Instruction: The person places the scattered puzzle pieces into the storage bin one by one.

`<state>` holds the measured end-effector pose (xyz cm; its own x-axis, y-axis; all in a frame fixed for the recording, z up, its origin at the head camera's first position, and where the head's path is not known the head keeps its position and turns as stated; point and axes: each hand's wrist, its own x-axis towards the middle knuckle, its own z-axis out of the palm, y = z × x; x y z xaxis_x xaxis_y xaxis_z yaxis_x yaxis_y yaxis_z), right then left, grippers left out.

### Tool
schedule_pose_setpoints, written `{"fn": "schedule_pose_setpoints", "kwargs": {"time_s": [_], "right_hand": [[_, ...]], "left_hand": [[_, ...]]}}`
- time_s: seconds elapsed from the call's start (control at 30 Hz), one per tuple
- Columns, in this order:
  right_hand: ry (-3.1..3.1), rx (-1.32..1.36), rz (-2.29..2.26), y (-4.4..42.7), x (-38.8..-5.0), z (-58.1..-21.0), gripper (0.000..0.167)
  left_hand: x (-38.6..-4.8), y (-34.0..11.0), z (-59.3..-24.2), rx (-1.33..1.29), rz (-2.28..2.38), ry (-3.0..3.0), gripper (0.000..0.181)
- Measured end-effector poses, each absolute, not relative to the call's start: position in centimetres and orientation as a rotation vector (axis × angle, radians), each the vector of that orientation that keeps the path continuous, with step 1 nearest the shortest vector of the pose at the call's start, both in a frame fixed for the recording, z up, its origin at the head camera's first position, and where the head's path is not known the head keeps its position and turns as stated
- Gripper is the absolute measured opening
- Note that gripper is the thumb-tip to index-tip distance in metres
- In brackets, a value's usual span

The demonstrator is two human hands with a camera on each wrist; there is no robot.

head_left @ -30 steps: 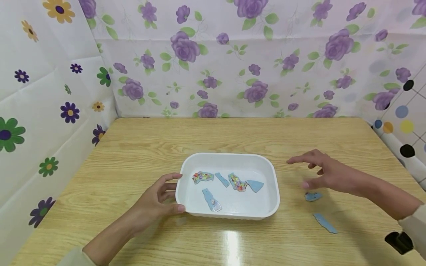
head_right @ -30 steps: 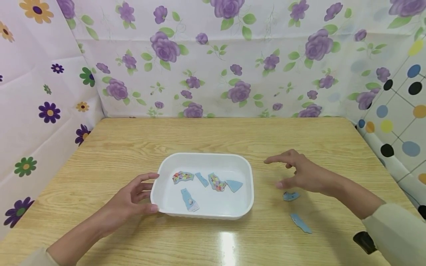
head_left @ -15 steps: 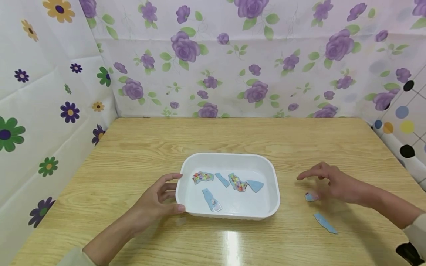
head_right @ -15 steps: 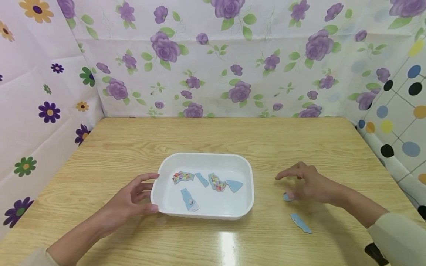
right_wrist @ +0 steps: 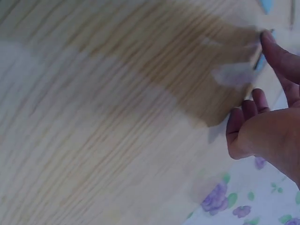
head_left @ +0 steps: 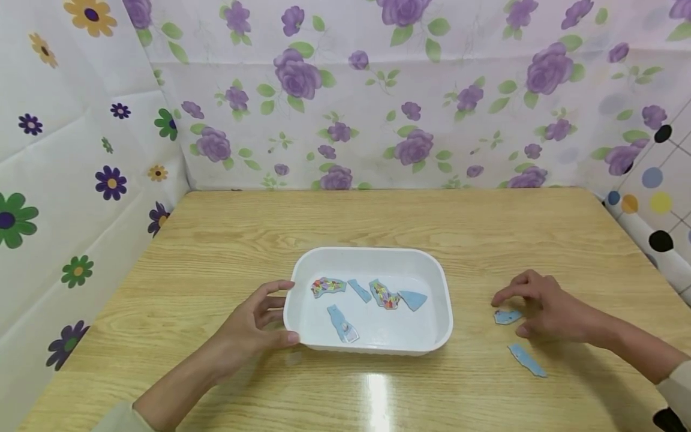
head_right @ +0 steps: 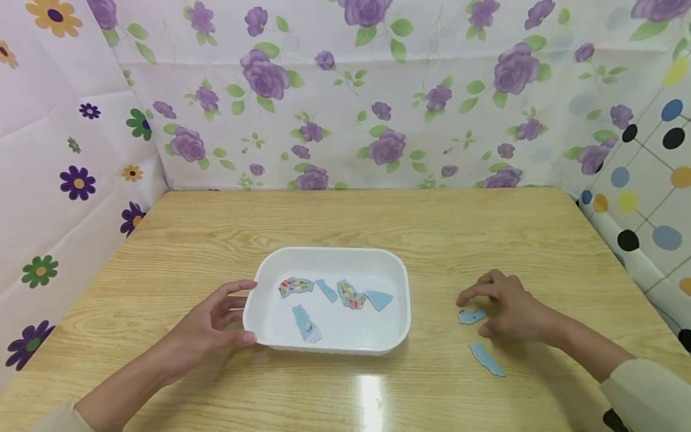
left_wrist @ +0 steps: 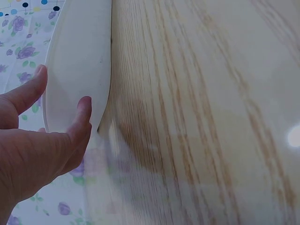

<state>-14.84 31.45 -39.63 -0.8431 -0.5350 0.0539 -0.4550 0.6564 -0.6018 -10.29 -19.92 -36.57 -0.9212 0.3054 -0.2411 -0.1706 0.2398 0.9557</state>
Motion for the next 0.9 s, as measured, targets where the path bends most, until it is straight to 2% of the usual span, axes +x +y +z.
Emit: {"fn": "schedule_pose_setpoints", "kwargs": {"time_s": [0.17, 0.4, 0.6, 0.9], "right_hand": [[2.82, -1.039, -1.025, 32.5, -14.9, -40.8, 0.043], [2.842, -0.946, -1.086, 32.8, -14.9, -41.6, 0.036], [2.873, -0.971, -1.081, 32.7, -14.4, -41.9, 0.041], [2.964, -1.217, -0.954, 32.5, -14.4, -42.5, 0.053]], "left_hand": [[-10.3, -19.9, -36.5, 0.126, 1.727, 2.143, 0.082], [-10.3, -19.9, -36.5, 0.118, 1.719, 2.159, 0.083], [-10.2, -19.9, -36.4, 0.124, 1.72, 2.156, 0.084], [-10.2, -19.8, -36.4, 0.104, 1.708, 2.171, 0.084]]}}
